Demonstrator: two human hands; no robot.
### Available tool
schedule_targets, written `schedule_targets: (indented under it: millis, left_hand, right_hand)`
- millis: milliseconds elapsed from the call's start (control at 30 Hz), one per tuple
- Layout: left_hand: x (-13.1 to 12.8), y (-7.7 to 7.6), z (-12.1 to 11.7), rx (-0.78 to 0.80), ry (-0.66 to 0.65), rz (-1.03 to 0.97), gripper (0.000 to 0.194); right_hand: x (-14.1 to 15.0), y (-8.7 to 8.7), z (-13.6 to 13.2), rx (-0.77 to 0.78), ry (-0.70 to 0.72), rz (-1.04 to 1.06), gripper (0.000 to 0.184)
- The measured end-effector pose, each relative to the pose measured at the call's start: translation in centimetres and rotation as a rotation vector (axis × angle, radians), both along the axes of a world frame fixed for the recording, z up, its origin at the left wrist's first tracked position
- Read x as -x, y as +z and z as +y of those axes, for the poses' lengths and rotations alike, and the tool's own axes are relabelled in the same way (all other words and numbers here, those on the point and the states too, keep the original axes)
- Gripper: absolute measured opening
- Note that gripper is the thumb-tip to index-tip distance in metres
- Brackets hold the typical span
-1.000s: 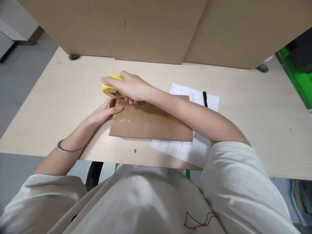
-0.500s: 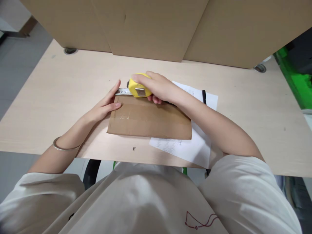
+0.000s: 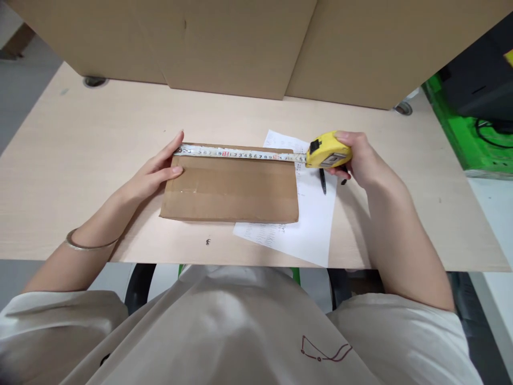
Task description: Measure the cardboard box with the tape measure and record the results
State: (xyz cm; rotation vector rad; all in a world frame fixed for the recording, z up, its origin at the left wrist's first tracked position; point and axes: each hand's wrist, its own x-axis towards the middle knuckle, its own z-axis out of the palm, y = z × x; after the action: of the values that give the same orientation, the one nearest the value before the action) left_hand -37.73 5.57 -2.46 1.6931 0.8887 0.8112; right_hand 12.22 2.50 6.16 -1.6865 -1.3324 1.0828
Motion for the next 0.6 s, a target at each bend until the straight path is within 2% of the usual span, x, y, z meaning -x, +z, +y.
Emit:
schedule_targets:
  millis: [167,433,600]
  left_hand:
    - [0.6,-0.3,0.4,-0.038,-0.012,0.092,0.116]
    - [0.6,-0.2,0.5,-0.035,-0.005,0.109,0.120]
    - [0.4,-0.1,0.3,-0.033,0.014,0.084,0.118]
  right_hand:
    - [1.4,-0.9,0.3,0.009,0.139,0.086,0.052]
    - [1.8,-1.3,0.5,-0.025,0.167,0.108,0.051]
    - [1.6,-0.2,0.1,-0.040,0.205,0.052,0.045]
